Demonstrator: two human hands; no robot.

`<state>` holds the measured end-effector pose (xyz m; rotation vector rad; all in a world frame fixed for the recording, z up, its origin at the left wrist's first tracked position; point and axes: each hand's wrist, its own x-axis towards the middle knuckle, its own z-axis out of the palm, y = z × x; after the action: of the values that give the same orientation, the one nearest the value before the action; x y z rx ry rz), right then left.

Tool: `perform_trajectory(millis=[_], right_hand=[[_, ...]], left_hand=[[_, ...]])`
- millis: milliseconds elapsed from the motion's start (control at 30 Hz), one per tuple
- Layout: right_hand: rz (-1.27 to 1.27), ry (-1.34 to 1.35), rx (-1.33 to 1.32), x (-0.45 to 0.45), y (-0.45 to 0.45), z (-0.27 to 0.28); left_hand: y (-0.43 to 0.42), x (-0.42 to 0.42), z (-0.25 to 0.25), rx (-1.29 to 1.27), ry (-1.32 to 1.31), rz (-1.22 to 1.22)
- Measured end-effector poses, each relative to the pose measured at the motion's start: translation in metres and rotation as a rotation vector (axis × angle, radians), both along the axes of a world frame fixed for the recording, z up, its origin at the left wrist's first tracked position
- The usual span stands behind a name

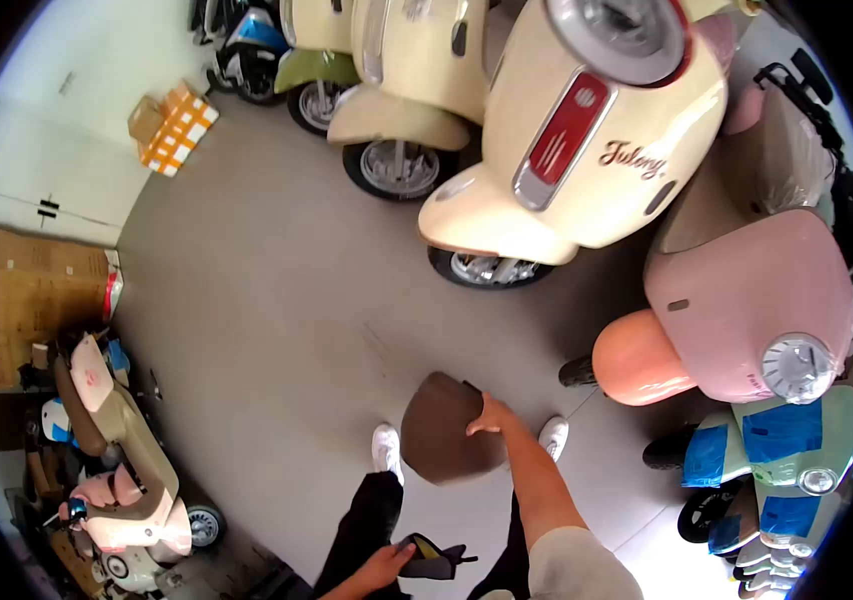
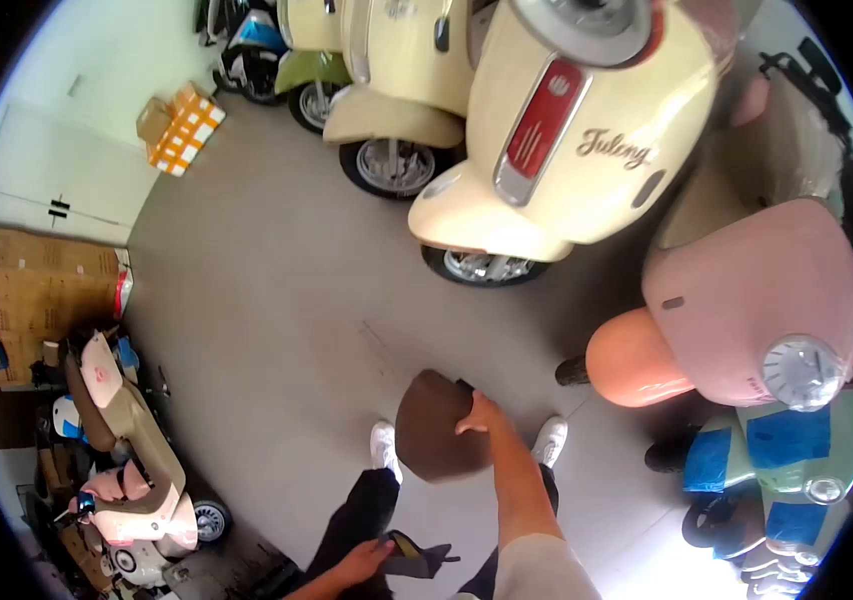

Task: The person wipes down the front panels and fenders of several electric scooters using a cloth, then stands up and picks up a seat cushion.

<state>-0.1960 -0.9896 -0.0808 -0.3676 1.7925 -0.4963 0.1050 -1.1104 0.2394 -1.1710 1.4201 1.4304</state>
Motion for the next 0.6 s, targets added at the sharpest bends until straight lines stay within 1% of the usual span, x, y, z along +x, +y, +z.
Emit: perform_trajectory(millis=[33,100,133,233,300,367,433,500,567,600], right_hand=[[-0.019,-0.019,-0.058,-0.012,-0.008,0.0],[0.009,-0.086,0.008,-0.036,-0.022,-0.004],[-0.022,-0.113,0.022,-0.049,-0.025,0.0],[-0.069,-0.153,0.061,-0.075,-0.033,-0.007],[-0.084,-0.166,0.094,-0.09,-0.033,-0.012],[-0.055,-0.186,0.093,-0.105,-0.034,-0.016],[-0.053,-0.22,0.099,-0.114,-0.035,-0.03],[0.012,-0.186,0.107,-0.119,-0.032,-0.042],[-0.006,-0.224,0.112,-0.124,-0.028,-0.05],[-0.003,-0.207,0.106,-0.127,-0.026,-0.052]], left_hand=[[-0.011,0.023,-0.021,0.023,0.004,0.005],[-0.031,0.021,-0.014,0.03,0.0,0.058],[-0.04,0.056,-0.041,0.017,0.03,0.03],[-0.066,0.054,-0.033,-0.019,0.023,-0.01],[-0.076,0.047,-0.027,-0.031,0.005,0.01],[-0.082,0.048,-0.035,-0.049,-0.011,0.026],[-0.082,0.064,-0.048,-0.057,0.035,0.067],[-0.082,0.053,-0.045,-0.049,-0.023,0.043],[-0.077,0.049,-0.044,-0.035,-0.076,0.019],[-0.074,0.05,-0.047,-0.02,-0.073,0.061]])
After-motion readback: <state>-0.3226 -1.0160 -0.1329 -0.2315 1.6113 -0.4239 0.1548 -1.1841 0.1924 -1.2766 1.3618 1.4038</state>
